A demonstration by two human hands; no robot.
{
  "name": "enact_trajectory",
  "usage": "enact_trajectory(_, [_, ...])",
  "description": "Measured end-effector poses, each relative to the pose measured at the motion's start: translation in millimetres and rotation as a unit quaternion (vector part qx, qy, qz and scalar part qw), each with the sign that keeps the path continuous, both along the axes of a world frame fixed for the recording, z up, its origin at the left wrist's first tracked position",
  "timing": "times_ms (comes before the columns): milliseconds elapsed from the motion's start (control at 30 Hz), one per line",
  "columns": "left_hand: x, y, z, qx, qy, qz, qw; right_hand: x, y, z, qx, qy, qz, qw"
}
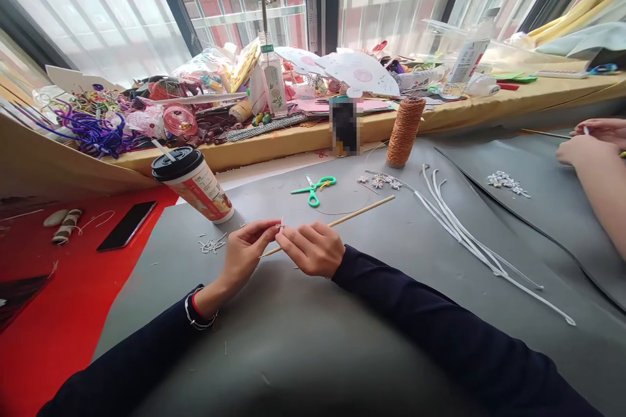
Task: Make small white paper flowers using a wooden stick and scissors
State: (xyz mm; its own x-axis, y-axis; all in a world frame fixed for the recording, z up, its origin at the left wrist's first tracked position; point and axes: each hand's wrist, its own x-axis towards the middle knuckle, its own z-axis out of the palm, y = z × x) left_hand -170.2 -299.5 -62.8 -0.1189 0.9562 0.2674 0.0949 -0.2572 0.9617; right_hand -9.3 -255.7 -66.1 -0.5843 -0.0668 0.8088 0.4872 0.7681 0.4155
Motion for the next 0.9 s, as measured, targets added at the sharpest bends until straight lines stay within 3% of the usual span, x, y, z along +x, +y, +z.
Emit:
enact_trajectory(300, [-8.0, -1.3, 5.0, 0.087, 0.105, -0.002, 0.991, -1.5, -2.1, 0.2, 0.001, -0.009, 0.016, 1.0])
enact_trajectory(567, [-3.8, -4.2, 4.5, 0.05, 0.008, -0.013, 0.999, 4.1, 4.1, -3.3, -0.188, 0.089, 0.02, 0.978])
enact_trajectory(900, [-5.4, -6.8, 4.6, 0.058, 0.049, -0.039, 0.996, 1.9, -4.1, 1.5, -0.276, 0.134, 0.07, 0.949])
